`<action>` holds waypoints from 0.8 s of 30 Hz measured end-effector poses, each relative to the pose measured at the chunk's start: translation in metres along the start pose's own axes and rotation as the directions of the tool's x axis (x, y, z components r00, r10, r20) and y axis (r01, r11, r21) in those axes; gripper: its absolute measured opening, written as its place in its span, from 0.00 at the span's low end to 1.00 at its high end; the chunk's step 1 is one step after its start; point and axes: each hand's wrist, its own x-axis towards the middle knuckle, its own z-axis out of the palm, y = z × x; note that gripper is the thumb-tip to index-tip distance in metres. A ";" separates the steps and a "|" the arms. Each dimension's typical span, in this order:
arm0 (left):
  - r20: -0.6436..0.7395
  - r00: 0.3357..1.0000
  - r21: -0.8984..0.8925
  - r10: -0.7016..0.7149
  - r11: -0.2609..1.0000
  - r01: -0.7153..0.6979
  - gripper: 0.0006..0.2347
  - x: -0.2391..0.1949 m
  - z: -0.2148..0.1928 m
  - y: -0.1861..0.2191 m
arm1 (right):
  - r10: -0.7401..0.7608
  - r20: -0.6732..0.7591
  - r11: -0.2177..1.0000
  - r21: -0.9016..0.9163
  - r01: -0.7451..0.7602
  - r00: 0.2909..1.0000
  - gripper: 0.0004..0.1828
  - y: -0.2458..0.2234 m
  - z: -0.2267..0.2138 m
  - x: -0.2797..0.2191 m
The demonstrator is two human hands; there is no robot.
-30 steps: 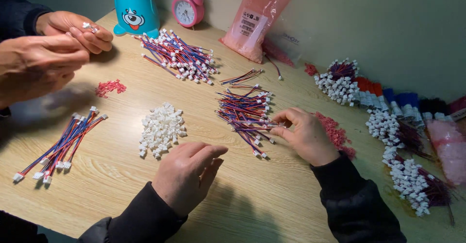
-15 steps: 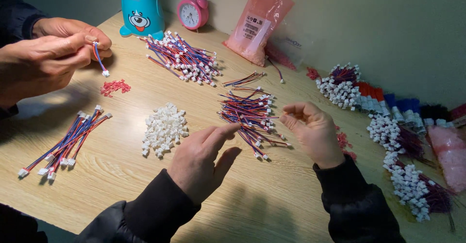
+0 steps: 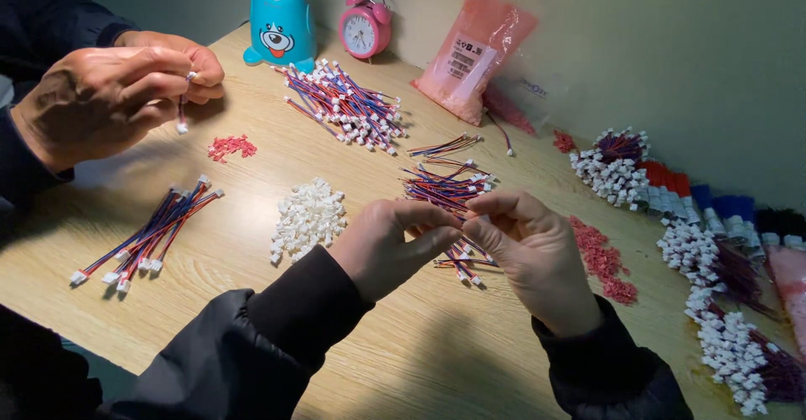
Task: Manually assembling small wire harnesses by inserting wires into plastic connectors
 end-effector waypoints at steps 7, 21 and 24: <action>0.003 0.967 0.079 -0.255 0.964 0.254 0.06 -0.019 -0.024 -0.009 | 0.136 0.042 0.990 -0.046 -0.134 0.990 0.13 -0.001 0.013 0.002; -0.123 0.932 0.284 -0.341 0.888 0.362 0.05 -0.035 -0.059 -0.031 | -0.203 0.408 0.711 -0.563 0.420 0.890 0.08 -0.016 0.037 0.019; -0.138 0.951 0.302 -0.276 0.903 0.306 0.03 -0.039 -0.056 -0.022 | 0.014 0.453 0.791 -0.550 0.268 0.891 0.07 -0.004 0.056 0.024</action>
